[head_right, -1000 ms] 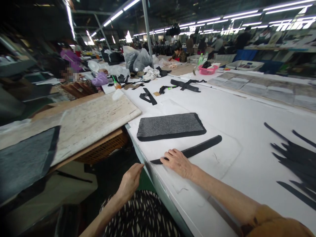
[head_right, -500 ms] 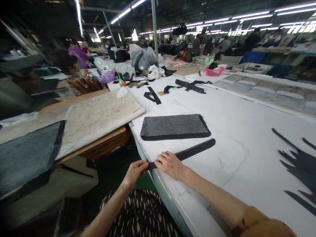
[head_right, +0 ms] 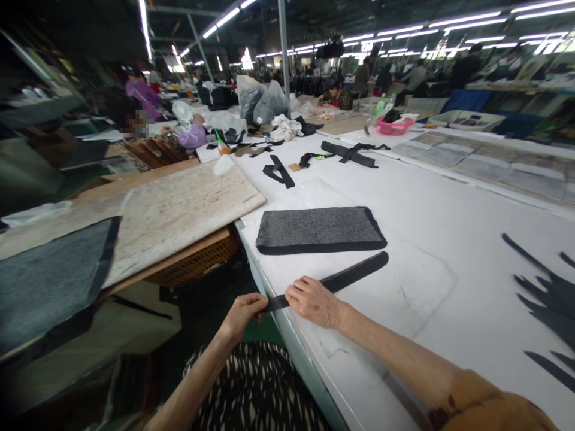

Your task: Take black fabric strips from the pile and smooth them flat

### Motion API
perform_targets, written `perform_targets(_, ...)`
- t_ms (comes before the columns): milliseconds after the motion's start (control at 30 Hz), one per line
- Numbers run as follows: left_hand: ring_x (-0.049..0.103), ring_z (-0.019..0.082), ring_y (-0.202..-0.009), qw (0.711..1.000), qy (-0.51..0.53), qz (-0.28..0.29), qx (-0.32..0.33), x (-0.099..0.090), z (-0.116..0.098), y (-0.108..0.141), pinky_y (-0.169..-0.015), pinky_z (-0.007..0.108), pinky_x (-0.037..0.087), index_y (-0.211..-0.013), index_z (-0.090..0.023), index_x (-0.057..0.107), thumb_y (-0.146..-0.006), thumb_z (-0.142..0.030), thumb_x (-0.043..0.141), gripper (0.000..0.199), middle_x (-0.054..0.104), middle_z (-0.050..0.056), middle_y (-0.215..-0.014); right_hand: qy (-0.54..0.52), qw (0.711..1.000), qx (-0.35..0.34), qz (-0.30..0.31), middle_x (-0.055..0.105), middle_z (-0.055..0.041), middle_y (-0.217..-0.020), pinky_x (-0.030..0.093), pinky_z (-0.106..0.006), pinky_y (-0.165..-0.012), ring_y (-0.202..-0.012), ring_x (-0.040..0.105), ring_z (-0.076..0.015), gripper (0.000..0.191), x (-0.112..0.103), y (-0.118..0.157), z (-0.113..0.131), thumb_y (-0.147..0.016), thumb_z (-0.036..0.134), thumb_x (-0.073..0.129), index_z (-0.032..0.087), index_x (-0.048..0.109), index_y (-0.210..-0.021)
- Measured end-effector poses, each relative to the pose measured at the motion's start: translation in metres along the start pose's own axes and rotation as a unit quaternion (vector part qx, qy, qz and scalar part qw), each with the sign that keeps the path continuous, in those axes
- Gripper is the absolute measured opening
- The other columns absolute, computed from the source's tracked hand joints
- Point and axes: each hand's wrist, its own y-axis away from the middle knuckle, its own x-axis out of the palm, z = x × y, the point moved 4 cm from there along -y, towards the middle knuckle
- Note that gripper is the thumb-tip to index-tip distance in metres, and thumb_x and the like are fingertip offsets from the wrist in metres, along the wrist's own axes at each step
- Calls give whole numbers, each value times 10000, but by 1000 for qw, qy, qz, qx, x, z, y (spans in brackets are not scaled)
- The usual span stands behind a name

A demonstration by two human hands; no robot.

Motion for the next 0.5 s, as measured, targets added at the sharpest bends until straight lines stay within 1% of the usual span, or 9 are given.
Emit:
perform_targets(100, 428, 85, -444, 1000, -7, -4, -6, -7, 4, 1, -465, 219, 336, -520, -147, 637, -547, -384, 678, 242, 504, -29, -452, 4, 1000, 5, -12, 548, -37, -774, 338, -313, -657, -711, 447, -162, 237, -1, 5, -1, -907, 39, 374, 131, 583, -842)
perform_targets(267, 432, 84, -438, 1000, -13, -16, -17, -17, 17, 3, -463, 216, 332, -518, -148, 633, -545, -384, 672, 241, 516, -27, -452, 5, 1000, 16, -27, 563, -44, -783, 364, -311, -677, -717, 465, -162, 229, -5, 13, -5, -894, 28, 383, 116, 594, -888)
perform_targets(400, 445, 93, -443, 999, -11, -26, -28, -22, 29, 3, -464, 221, 341, -512, -150, 633, -538, -402, 682, 258, 523, -21, -452, 1, 999, 15, -46, 587, -56, -818, 388, -307, -691, -750, 487, -163, 253, -9, 20, -8, -895, 18, 364, 111, 599, -921)
perform_targets(500, 439, 91, -439, 998, -7, -42, -37, -29, 42, 2, -461, 222, 340, -518, -151, 633, -531, -410, 694, 266, 513, -27, -447, -7, 998, 24, -53, 591, -61, -818, 402, -304, -691, -763, 498, -163, 249, -12, 26, -12, -898, 18, 366, 104, 599, -925)
